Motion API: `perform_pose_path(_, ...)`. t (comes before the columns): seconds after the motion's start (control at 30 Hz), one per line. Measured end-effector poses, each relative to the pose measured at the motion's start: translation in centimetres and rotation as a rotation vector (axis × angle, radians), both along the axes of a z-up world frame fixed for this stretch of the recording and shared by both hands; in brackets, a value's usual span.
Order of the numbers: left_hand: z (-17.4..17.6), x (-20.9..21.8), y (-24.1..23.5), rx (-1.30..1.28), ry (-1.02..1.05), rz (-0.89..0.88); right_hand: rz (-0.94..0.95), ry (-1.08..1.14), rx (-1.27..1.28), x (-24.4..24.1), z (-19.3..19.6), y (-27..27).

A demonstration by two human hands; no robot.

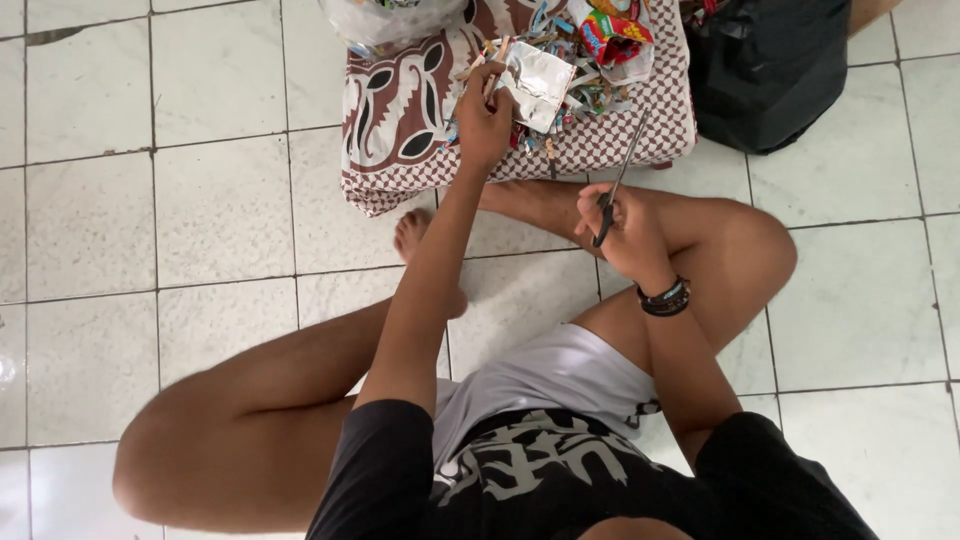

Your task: The person sits on a tiled floor and uses scissors to cut a white, flexible material into small strips. The cut pieces are placed onto a patterned cloth in front of them, which already contains a pile of colorful scraps.

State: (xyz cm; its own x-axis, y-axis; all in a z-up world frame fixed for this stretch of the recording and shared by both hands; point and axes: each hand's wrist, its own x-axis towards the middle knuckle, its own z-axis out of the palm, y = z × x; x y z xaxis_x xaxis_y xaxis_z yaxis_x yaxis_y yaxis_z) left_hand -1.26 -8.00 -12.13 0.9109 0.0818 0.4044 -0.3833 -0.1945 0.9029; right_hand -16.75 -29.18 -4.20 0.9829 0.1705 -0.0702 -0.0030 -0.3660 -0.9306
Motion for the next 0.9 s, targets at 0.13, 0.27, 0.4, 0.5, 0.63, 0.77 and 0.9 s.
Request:
perform_pose_path(0.13, -0.6, 0.1, 0.1, 0.0, 0.005, 0.028, 0.006, -0.011, 0.033, 0.6, 0.6, 0.9)
perform_pose_path(0.27, -0.6, -0.3, 0.1, -0.054, 0.053, 0.048, -0.017, 0.069, 0.046, 0.8, -0.4, 1.2)
perform_pose_path(0.4, 0.8, -0.2, 0.1, -0.08, -0.054, 0.058, -0.042, 0.161, 0.024, 0.6, 0.2, 1.0)
perform_pose_path(0.5, 0.6, 0.1, 0.3, 0.011, -0.094, 0.071, -0.066, 0.157, 0.105, 1.1, -1.4, 0.3)
perform_pose_path(0.63, 1.1, 0.1, 0.1, 0.042, -0.024, 0.078, -0.197, 0.181, 0.248, 2.0, -4.9, -0.5)
perform_pose_path(0.77, 1.1, 0.2, 0.2, 0.031, 0.074, 0.07, -0.244, 0.239, 0.212, 2.2, -8.3, -0.9)
perform_pose_path(0.9, 1.9, 0.2, 0.6, -0.007, 0.15, 0.056, -0.112, 0.106, 0.247, 1.4, -8.0, 0.9)
